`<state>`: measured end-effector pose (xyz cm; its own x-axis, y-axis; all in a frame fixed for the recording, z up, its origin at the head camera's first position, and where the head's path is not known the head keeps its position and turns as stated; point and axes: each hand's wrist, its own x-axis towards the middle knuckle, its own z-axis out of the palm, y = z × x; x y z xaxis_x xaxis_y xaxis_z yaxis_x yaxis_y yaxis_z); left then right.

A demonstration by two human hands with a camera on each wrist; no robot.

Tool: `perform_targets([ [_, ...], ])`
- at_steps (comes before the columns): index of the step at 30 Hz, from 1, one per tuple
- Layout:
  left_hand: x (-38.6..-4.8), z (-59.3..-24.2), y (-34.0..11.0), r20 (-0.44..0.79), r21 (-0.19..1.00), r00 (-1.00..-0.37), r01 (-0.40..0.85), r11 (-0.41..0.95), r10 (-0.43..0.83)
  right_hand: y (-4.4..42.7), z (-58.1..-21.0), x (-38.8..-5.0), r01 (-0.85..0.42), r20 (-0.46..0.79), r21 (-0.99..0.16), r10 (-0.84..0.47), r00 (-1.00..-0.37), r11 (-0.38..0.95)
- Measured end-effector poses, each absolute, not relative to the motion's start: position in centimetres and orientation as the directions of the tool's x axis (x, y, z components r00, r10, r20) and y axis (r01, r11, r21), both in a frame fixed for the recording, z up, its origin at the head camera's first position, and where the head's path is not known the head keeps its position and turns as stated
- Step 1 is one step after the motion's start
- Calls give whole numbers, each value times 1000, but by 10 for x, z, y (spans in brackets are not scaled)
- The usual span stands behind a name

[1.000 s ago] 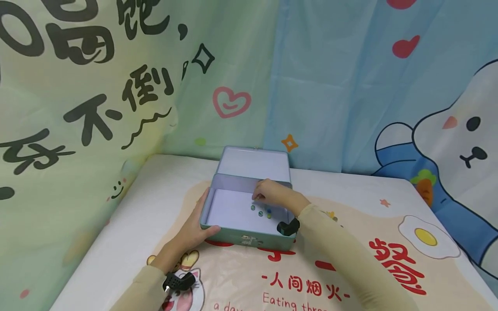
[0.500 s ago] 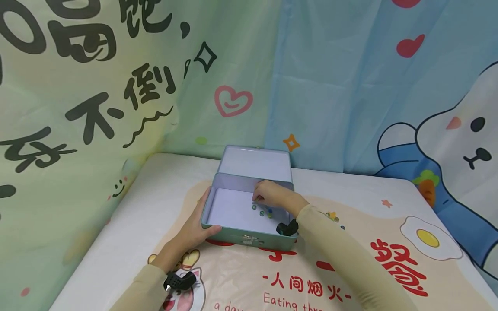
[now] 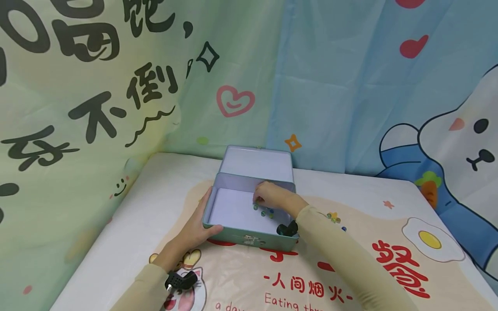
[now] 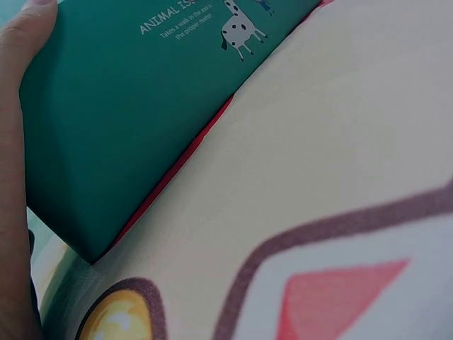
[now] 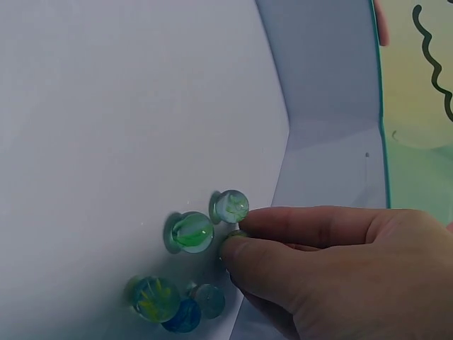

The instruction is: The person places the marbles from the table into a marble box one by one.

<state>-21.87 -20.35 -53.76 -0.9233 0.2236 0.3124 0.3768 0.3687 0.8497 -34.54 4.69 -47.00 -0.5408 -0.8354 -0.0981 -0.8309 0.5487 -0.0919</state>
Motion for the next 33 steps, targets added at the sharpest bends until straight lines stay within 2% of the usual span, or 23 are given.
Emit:
perform_targets([
  [11, -220, -538, -203, 317, 840, -920, 385, 384, 228, 49, -469, -346, -835, -110, -72, -836, -537, 546],
  [20, -219, -539, -202, 296, 851, -932, 357, 386, 209, 53, -454, -342, -757, -130, -151, -772, -622, 636],
  [33, -217, -537, -202, 287, 859, -935, 348, 376, 208, 71, -430, -336, -797, 48, -186, -804, -592, 575],
])
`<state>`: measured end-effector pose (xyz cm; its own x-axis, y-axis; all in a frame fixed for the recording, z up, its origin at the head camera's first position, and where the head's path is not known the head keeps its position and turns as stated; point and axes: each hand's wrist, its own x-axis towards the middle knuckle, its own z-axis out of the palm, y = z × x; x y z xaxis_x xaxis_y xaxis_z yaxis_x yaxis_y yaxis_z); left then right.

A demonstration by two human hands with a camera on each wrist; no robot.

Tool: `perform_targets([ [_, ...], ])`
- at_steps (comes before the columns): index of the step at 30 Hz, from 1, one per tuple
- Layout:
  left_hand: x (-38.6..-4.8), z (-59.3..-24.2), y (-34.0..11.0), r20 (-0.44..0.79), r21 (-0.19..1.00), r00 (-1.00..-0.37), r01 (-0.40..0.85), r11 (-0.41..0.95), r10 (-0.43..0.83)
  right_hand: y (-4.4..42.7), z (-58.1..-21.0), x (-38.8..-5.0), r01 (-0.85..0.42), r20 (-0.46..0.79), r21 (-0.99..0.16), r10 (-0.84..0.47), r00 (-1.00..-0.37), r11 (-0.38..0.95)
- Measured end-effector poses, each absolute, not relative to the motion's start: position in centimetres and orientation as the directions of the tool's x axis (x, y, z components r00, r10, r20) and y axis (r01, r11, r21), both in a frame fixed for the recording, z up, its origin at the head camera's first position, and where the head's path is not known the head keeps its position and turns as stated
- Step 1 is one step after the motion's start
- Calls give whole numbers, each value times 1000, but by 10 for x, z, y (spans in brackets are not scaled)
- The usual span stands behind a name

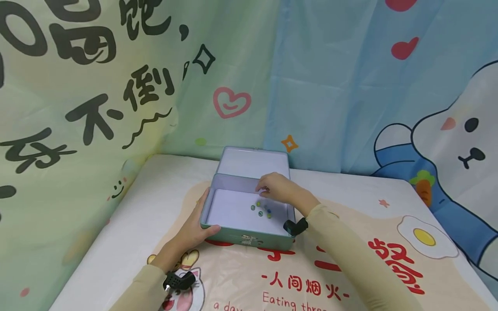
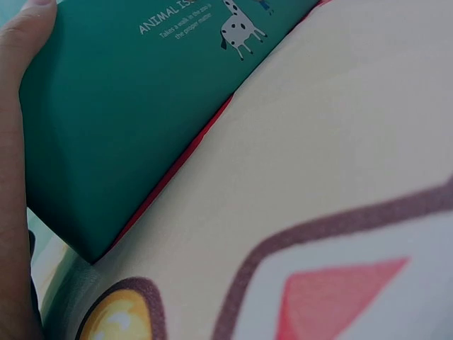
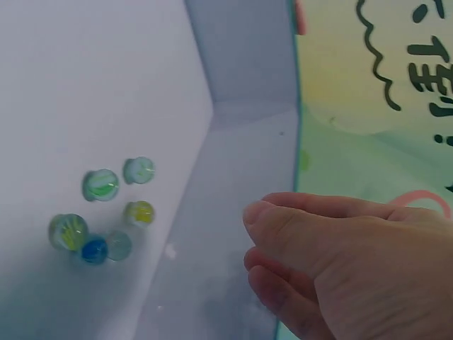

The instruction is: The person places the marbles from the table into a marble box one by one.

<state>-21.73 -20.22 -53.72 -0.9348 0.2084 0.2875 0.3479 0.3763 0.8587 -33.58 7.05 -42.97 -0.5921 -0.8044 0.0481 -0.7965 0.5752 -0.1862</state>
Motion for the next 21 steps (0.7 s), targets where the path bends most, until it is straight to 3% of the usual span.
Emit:
perform_targets([
  [11, -217, -536, -201, 296, 854, -931, 358, 376, 213, 98, -413, -318, -723, 141, -257, -715, -685, 641],
  [16, -217, -536, -202, 297, 850, -929, 362, 384, 218, 116, -411, -305, -674, 225, -336, -639, -735, 658],
  [21, -216, -534, -201, 299, 852, -929, 364, 377, 220, 135, -410, -292, -577, 234, -433, -532, -814, 692],
])
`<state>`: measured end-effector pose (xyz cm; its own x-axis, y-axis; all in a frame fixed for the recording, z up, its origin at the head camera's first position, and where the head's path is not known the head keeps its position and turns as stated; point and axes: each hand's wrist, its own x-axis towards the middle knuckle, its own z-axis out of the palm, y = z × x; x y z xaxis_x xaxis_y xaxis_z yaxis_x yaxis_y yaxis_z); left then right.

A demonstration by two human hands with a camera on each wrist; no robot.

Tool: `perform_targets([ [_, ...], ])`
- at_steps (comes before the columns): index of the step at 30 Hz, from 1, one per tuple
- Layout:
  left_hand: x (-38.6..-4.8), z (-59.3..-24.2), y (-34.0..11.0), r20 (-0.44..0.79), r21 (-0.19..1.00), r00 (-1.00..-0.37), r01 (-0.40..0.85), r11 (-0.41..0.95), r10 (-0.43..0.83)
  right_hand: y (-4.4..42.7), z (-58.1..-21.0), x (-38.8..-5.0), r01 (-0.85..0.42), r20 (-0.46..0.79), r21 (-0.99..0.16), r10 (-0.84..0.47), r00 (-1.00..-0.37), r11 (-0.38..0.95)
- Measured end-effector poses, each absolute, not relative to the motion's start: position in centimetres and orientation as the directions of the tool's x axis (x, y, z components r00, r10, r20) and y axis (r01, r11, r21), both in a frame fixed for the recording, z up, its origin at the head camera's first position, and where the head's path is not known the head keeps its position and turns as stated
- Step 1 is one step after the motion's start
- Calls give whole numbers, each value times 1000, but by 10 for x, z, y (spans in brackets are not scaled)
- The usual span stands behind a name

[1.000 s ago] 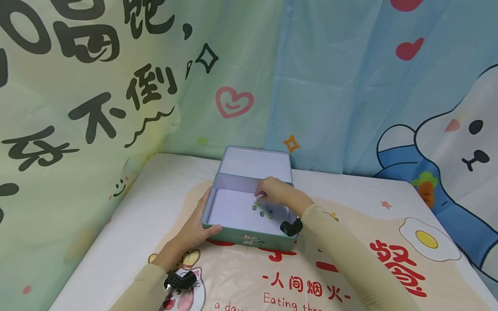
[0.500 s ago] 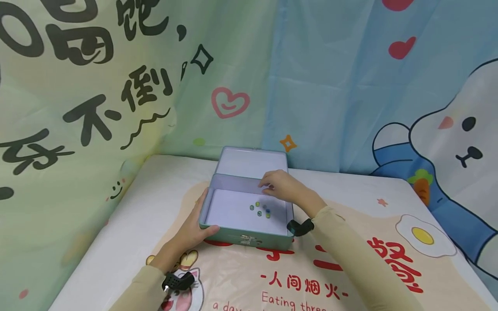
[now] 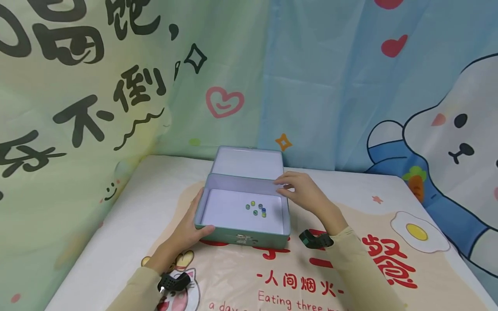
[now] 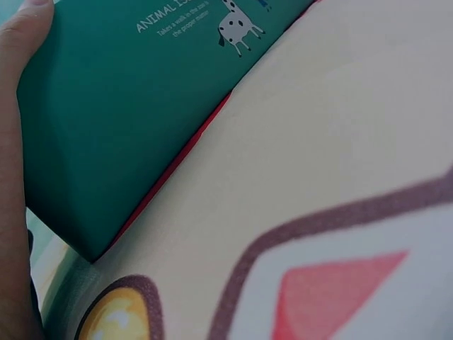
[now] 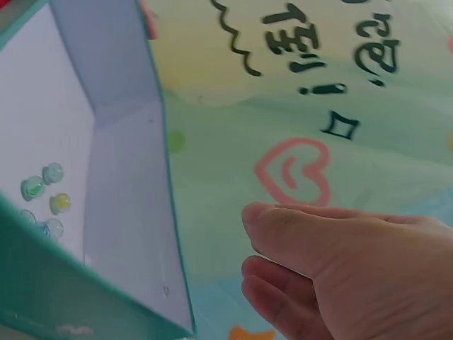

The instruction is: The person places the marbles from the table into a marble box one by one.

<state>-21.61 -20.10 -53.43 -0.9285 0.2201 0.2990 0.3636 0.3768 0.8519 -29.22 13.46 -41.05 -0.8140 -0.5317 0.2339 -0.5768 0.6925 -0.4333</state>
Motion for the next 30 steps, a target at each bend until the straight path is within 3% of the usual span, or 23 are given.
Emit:
perform_targets([
  [5, -216, -534, -200, 306, 844, -924, 375, 384, 229, 155, -415, -281, -514, 253, -484, -450, -857, 708],
  [15, -216, -536, -201, 311, 849, -925, 374, 372, 220, 198, -421, -275, -529, 396, -470, -366, -842, 707],
  [26, -214, -538, -200, 303, 857, -924, 371, 356, 234, 234, -435, -269, -468, 410, -483, -282, -868, 740],
  [30, -213, -536, -202, 295, 864, -927, 362, 351, 231, 242, -436, -270, -427, 361, -501, -266, -894, 753],
])
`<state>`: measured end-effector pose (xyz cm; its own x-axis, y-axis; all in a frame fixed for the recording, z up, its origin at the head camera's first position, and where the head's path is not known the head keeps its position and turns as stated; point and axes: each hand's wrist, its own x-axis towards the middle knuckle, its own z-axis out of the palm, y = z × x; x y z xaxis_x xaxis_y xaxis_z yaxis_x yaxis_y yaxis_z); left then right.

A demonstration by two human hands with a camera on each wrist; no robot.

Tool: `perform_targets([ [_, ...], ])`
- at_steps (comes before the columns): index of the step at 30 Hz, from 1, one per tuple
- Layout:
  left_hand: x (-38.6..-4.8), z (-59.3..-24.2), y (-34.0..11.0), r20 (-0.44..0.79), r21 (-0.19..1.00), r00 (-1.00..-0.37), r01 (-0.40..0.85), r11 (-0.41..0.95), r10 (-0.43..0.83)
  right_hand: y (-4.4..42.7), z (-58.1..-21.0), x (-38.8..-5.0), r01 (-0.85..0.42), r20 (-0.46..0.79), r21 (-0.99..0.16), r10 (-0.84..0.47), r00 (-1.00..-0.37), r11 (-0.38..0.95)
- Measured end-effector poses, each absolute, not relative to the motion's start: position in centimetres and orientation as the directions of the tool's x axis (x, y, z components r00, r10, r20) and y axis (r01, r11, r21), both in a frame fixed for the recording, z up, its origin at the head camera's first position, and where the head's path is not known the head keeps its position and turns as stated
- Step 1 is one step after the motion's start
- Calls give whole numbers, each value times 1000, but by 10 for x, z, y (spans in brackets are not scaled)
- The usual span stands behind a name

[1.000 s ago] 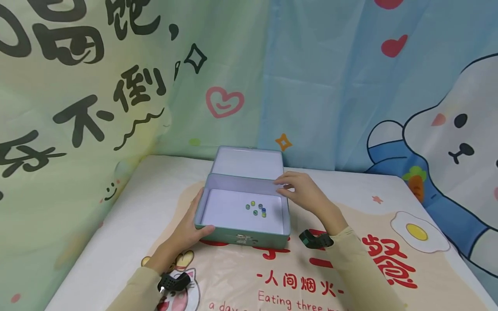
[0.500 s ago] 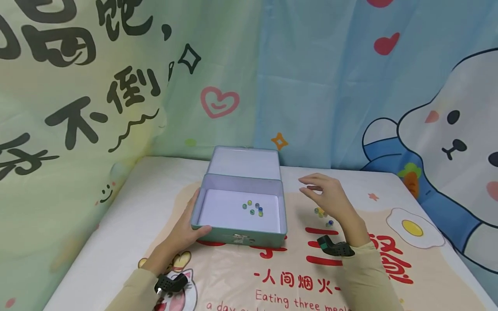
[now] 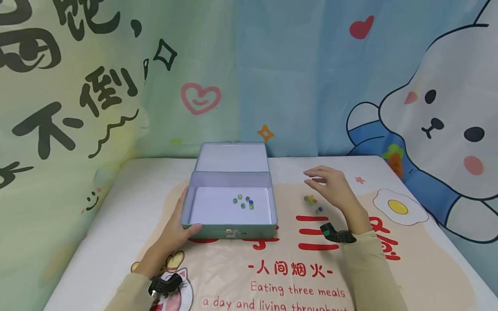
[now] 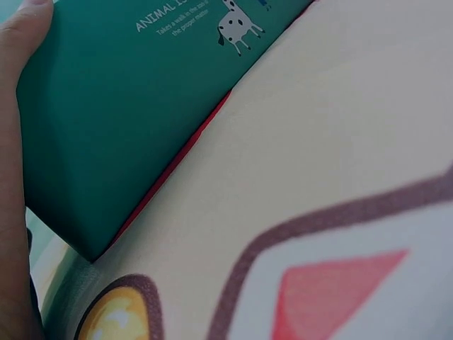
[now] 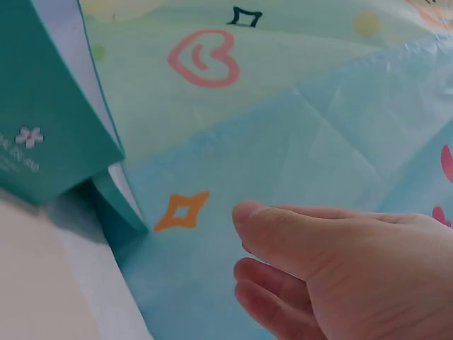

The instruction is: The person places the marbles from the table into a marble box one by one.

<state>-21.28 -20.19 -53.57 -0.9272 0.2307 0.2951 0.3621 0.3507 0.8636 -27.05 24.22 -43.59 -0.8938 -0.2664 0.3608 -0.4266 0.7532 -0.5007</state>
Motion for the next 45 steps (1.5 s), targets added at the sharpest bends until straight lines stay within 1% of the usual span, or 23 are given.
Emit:
perform_targets([
  [4, -212, -535, -203, 304, 861, -924, 370, 348, 231, 247, -438, -276, -383, 283, -527, -269, -921, 758],
  [9, -214, -537, -204, 308, 861, -922, 375, 342, 235, 263, -447, -279, -346, 188, -568, -292, -938, 746],
  [15, -215, -539, -203, 311, 863, -920, 378, 335, 239, 290, -460, -278, -239, 45, -598, -266, -963, 765],
  [21, -214, -539, -203, 308, 866, -921, 376, 330, 241, 308, -479, -277, -178, -74, -617, -281, -957, 766],
  [27, -212, -536, -202, 303, 867, -923, 371, 332, 238, 313, -490, -275, -97, -165, -611, -247, -955, 786],
  [34, -213, -536, -203, 297, 864, -924, 367, 344, 240, 315, -497, -278, -77, -205, -620, -256, -945, 780],
  [40, -213, -535, -202, 302, 873, -922, 370, 317, 244, 317, -499, -278, -129, -189, -628, -310, -932, 768],
  [45, -212, -535, -203, 297, 871, -924, 365, 327, 240, 317, -500, -278, -168, -173, -626, -346, -922, 761],
])
